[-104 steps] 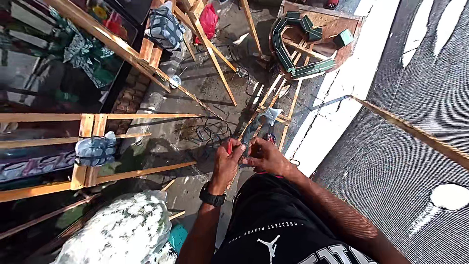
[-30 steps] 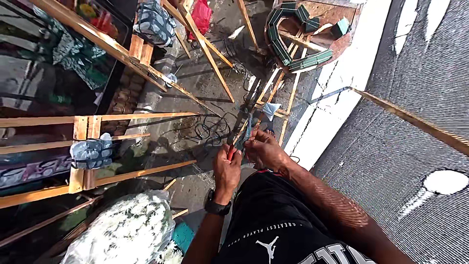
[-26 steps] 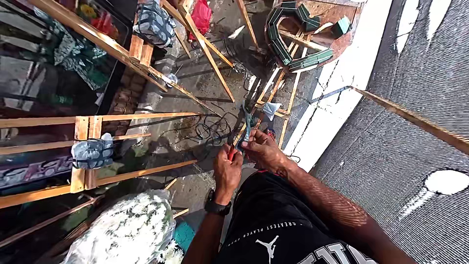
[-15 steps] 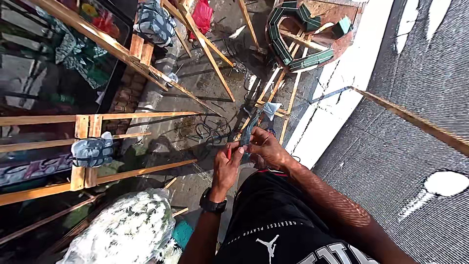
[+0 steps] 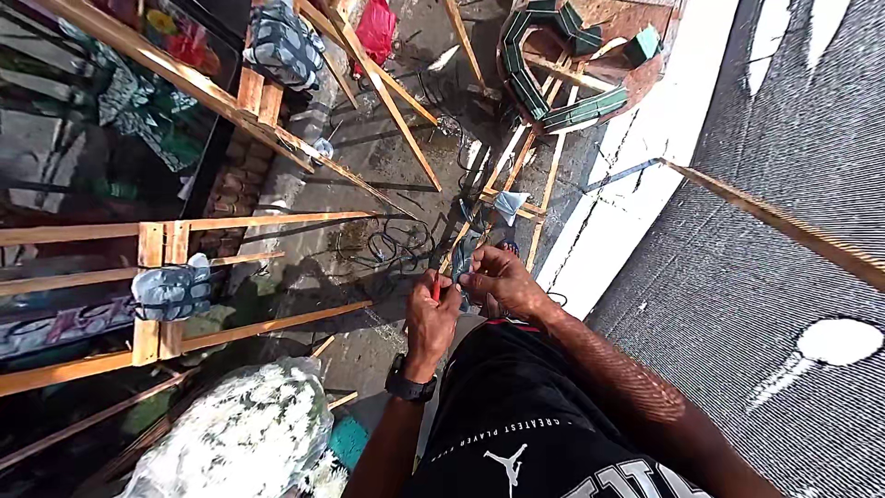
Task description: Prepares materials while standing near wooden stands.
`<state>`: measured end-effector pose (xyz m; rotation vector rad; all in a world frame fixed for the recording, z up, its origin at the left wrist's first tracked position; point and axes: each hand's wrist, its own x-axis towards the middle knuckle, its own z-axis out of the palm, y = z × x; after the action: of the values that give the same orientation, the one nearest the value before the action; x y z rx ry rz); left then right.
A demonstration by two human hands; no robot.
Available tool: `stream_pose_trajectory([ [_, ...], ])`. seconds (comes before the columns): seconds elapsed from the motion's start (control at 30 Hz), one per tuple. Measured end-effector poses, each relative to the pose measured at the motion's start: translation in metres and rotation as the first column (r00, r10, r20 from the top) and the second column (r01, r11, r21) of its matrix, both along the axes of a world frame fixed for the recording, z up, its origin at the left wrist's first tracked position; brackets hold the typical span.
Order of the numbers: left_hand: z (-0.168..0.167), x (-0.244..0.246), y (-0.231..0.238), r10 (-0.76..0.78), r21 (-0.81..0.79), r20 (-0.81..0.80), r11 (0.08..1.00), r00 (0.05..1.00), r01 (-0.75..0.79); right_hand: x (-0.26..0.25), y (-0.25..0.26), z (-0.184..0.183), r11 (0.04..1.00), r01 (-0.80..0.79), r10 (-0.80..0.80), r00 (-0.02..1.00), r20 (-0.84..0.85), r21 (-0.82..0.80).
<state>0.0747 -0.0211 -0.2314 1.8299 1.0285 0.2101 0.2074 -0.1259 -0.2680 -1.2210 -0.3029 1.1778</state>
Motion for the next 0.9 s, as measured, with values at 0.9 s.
stream_pose_trajectory([
  [0.9, -0.0087, 0.0063, 0.0024, 0.299, -0.481, 0.194, 0.859, 0.934, -0.175, 0.0047, 0.0007, -0.0012, 0.997, -0.055, 0.050, 0.993, -0.105, -0.048],
])
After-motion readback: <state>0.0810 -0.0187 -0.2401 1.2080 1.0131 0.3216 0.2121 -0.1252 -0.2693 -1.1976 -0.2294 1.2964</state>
